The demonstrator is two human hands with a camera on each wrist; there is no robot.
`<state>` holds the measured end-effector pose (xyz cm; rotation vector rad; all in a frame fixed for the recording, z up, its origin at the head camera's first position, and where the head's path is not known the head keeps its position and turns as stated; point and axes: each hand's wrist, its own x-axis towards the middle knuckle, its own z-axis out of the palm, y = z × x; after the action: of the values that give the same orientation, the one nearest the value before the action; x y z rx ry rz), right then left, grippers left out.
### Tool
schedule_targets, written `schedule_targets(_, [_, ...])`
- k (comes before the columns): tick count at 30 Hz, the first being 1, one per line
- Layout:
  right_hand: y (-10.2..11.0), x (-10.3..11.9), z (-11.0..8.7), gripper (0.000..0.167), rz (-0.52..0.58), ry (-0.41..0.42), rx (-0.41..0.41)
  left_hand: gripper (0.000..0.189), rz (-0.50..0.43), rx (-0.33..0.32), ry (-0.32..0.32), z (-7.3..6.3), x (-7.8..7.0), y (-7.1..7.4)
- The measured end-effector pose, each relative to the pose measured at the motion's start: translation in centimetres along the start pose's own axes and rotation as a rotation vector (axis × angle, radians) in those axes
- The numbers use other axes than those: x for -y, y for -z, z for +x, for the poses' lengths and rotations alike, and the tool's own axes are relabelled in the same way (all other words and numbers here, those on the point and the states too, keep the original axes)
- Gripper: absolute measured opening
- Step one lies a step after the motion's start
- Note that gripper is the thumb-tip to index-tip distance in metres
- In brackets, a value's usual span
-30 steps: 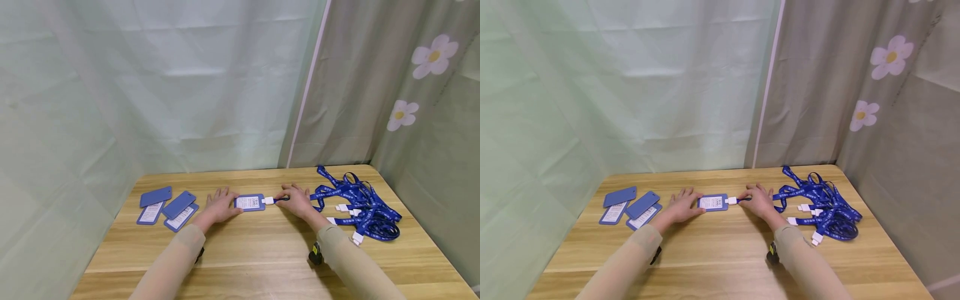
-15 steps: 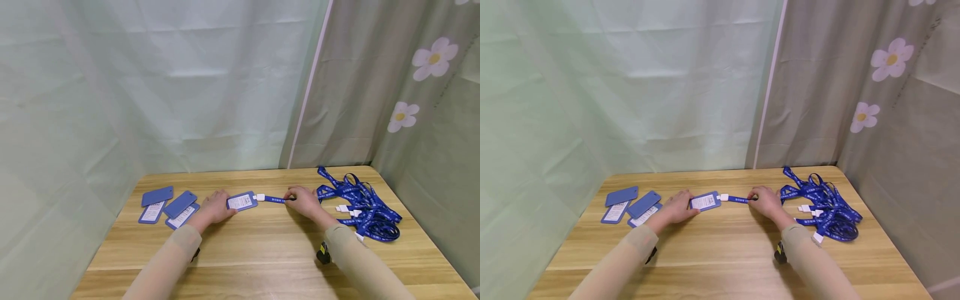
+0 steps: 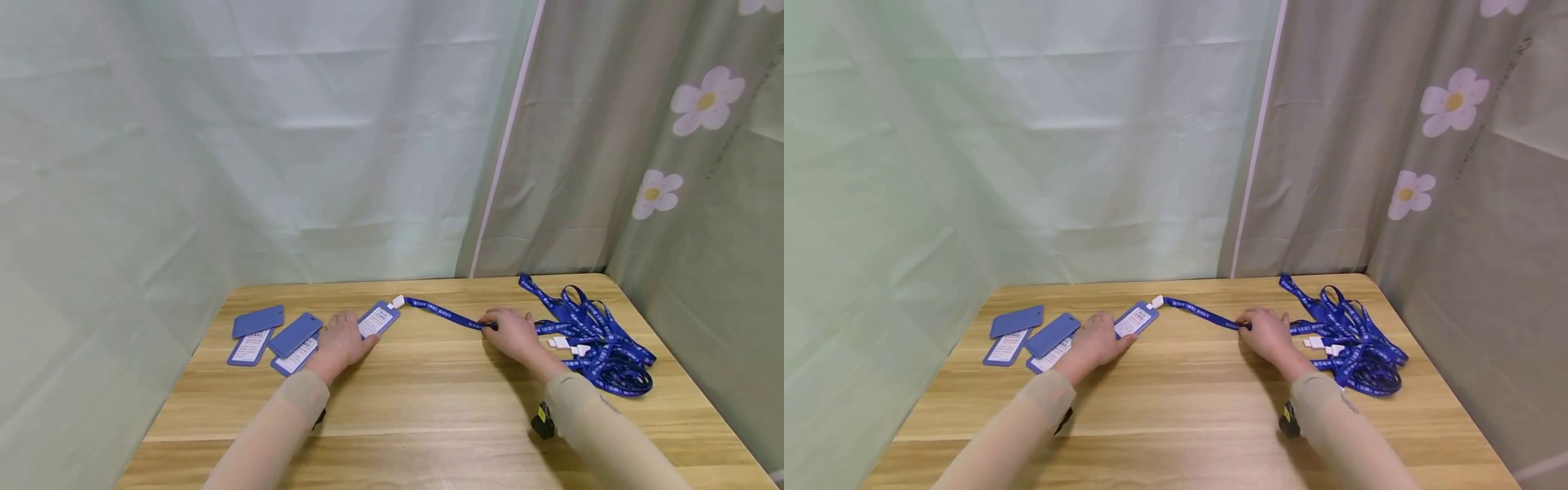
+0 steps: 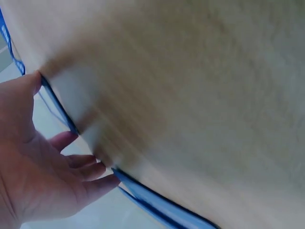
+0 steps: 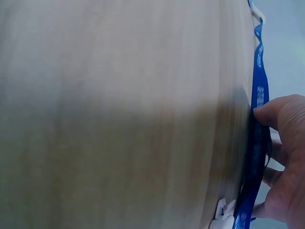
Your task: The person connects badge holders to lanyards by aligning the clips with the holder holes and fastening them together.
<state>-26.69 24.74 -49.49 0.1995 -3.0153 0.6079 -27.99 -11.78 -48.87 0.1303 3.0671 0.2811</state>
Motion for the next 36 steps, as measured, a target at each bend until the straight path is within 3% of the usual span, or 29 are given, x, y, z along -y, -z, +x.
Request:
schedule_targets(5, [-0.4, 0.2, -0.4, 0.032, -0.015, 0.041, 0.001, 0.085, -0.006, -0.058, 0.016, 0.0, -0.1, -0.8])
schedule_targets(9, [-0.1, 0.3, -0.8, 0.039, -0.035, 0.056, -0.015, 0.081, -0.042, -0.062, -0.017, -0.3, 0.0, -0.6])
schedule_targets(13, [0.7, -0.5, -1.3, 0.042, -0.084, 0.058, -0.054, 0.065, -0.064, 0.001, -0.143, -1.1, 0.7, 0.1])
schedule_targets(19, [2.1, -2.0, -2.6, 0.039, -0.164, 0.1, -0.129, 0.055, 0.051, 0.096, -0.359, -2.0, 2.3, 1.1])
schedule_targets(26, [1.8, -2.4, -4.6, 0.051, -0.269, 0.267, -0.067, 0.056, 0.073, 0.144, -0.475, -2.8, 3.5, 1.3])
schedule_targets(31, [0.7, -1.3, -5.0, 0.055, -0.295, 0.33, -0.023, 0.057, 0.045, 0.111, -0.528, -3.2, 2.8, 0.7])
schedule_targets(36, [-0.6, 0.1, -4.8, 0.059, -0.248, 0.318, 0.043, 0.06, 0.076, 0.082, -0.519, -3.3, 0.9, -0.2])
